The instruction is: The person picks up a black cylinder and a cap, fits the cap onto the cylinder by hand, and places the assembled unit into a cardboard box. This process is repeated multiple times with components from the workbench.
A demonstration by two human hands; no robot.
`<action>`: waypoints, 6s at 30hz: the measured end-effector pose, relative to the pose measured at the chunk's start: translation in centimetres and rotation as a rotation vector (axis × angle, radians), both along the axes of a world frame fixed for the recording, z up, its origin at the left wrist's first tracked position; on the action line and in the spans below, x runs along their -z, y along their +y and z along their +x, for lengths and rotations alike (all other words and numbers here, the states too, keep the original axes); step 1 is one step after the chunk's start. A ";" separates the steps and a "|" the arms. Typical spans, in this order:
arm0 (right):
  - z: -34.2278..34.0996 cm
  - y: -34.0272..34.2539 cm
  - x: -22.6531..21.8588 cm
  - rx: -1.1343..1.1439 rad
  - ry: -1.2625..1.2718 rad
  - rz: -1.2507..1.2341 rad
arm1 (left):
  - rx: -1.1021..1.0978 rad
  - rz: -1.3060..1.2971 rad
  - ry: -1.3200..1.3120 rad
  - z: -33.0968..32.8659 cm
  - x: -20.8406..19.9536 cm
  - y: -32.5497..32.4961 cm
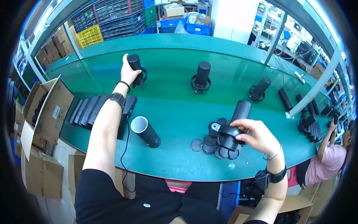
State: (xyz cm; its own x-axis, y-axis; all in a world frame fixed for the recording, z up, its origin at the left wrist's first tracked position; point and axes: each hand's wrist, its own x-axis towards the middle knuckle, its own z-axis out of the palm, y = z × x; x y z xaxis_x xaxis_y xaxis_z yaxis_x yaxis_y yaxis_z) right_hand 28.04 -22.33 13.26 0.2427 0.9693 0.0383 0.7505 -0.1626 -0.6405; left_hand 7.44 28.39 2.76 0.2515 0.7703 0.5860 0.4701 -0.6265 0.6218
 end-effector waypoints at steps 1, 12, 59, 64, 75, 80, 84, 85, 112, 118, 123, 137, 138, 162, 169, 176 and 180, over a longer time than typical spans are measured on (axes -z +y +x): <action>-0.3 0.4 0.0 -0.002 0.018 -0.008 | -0.030 0.011 0.043 -0.1 0.5 0.4; -2.5 3.0 0.3 -0.191 -0.273 0.153 | -0.302 0.173 0.049 -0.4 -0.3 -0.5; -14.4 0.6 17.9 0.013 0.244 0.243 | -0.480 -0.425 0.145 -5.2 1.1 9.6; -14.9 0.9 18.3 0.024 0.236 0.250 | -0.577 -0.551 0.032 -5.8 0.7 8.5; -15.1 1.0 18.1 0.038 0.149 0.311 | 0.289 0.032 -0.178 -12.6 -5.3 -14.3; -15.2 1.2 18.3 0.034 0.152 0.310 | 0.793 -0.447 -0.181 -13.8 0.0 -21.2; -15.7 0.8 18.6 0.069 0.196 0.331 | 0.758 -0.538 -0.269 -12.7 2.0 -24.6; -15.6 0.6 18.2 0.080 0.265 0.253 | 0.740 -0.571 -0.259 -12.3 2.1 -25.1; -14.0 6.4 7.2 -0.373 -0.213 0.396 | 0.841 -0.095 -0.152 -10.6 1.6 -32.1; -13.6 6.3 5.5 -0.440 -0.272 0.308 | 0.853 -0.006 -0.149 -10.5 2.0 -32.5; -13.0 6.8 5.3 -0.492 -0.305 0.272 | 0.845 -0.007 -0.152 -10.5 2.0 -32.5; -12.8 7.3 4.9 -0.567 -0.387 0.204 | 0.863 -0.028 -0.074 -11.0 1.2 -32.7; -12.7 7.3 5.0 -0.575 -0.341 0.233 | 0.873 0.002 -0.067 -10.9 1.3 -32.6; -5.4 7.6 17.9 0.191 0.225 0.201 | 0.802 -0.767 -0.485 -8.3 3.2 -30.5; -9.0 7.7 14.9 0.301 1.024 0.476 | 0.953 -0.679 -0.264 -9.1 2.5 -30.7; -11.6 7.1 13.1 0.097 1.049 0.517 | 1.141 -0.688 -0.087 -7.8 1.1 -31.1; -9.3 6.2 11.3 -0.153 1.341 0.192 | 1.253 -0.883 -0.041 -7.8 0.5 -30.2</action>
State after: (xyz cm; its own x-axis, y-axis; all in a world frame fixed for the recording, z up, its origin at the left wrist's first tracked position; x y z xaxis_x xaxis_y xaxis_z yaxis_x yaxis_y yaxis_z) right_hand 18.73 -16.16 1.94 0.0911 0.9958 -0.0033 -0.4583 0.0390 -0.8879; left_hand -0.33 -1.86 2.24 0.9798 0.1775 0.0922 -0.0883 -0.0302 0.9956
